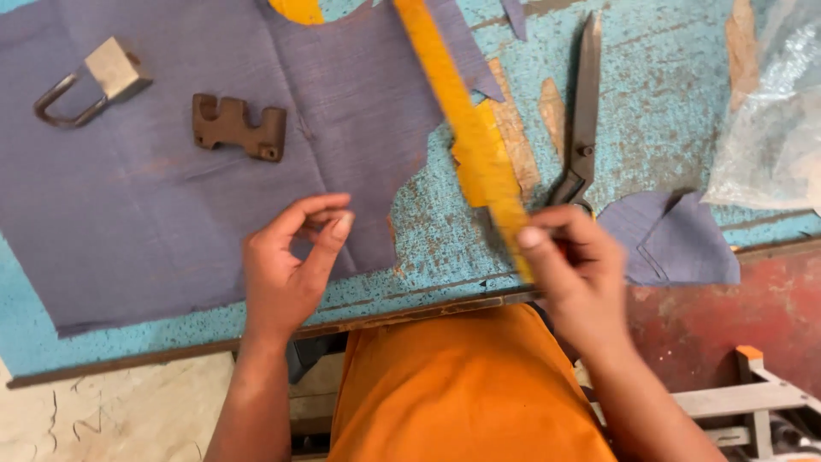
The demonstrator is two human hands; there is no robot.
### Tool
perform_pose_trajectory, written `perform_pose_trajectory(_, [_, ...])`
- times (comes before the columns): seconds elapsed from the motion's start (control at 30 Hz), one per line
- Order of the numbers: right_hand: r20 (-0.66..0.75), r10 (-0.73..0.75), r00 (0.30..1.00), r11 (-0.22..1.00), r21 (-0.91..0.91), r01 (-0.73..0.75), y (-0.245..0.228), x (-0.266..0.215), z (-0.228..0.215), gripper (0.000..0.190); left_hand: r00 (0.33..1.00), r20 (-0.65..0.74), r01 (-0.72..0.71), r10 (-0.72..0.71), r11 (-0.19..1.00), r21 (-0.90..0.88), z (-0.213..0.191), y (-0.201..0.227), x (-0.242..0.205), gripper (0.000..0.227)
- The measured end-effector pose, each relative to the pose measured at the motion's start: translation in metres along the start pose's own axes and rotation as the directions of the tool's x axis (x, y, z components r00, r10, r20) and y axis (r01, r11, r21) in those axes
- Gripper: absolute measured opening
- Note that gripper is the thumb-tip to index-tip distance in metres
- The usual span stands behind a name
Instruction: The person cuts a piece of blue fabric using large shears, following a pre-drawn pattern. After cutting, they use a ruler and a piece of chalk to draw straight lines on the fabric.
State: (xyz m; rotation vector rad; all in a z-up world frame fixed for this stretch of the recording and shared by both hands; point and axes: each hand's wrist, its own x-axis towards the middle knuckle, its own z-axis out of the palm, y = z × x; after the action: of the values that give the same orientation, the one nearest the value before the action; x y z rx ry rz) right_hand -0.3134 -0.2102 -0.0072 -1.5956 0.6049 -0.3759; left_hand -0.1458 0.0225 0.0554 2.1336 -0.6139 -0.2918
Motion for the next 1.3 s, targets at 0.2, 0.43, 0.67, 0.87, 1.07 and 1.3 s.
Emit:
perform_pose_trajectory(0.2, [0.127, -0.077, 0.989, 0.986, 0.158, 0.056, -0.028, -0.02, 0.071, 0.021, 0.962, 0.221, 0.247, -0.162, 0.859, -0.448, 0.022, 0.001, 0.047, 0.046])
perform_pose_trajectory(0.43, [0.066, 0.114, 0.991, 0.981, 0.149, -0.122, -0.026, -0.047, 0.086, 0.035, 0.889, 0.457, -0.064, 0.041, 0.997, 0.034, -0.016, -0.009, 0.118, 0.028])
perform_pose_trajectory(0.67, [-0.132, 0.166, 0.977, 0.962, -0.194, -0.19, -0.041, -0.075, 0.117, 0.018, 0.551, 0.522, -0.832, 0.651, 0.479, 0.28, -0.027, -0.04, 0.155, 0.063])
perform_pose_trajectory(0.87, [-0.333, 0.256, 0.908, 0.937, -0.144, -0.318, -0.053, -0.091, 0.134, 0.012, 0.28, 0.717, -0.957, 0.638, 0.128, 0.26, -0.02, -0.049, 0.184, 0.088])
perform_pose_trajectory(1.07, [-0.436, 0.27, 0.858, 0.953, -0.01, -0.304, -0.055, -0.088, 0.145, 0.019, 0.171, 0.69, -0.983, 0.703, 0.076, 0.166, -0.016, -0.037, 0.182, 0.087])
perform_pose_trajectory(1.3, [-0.425, 0.282, 0.86, 0.954, 0.029, -0.299, -0.061, -0.079, 0.139, 0.031, 0.411, 0.535, -0.91, 0.738, 0.364, 0.198, -0.006, -0.036, 0.136, 0.037])
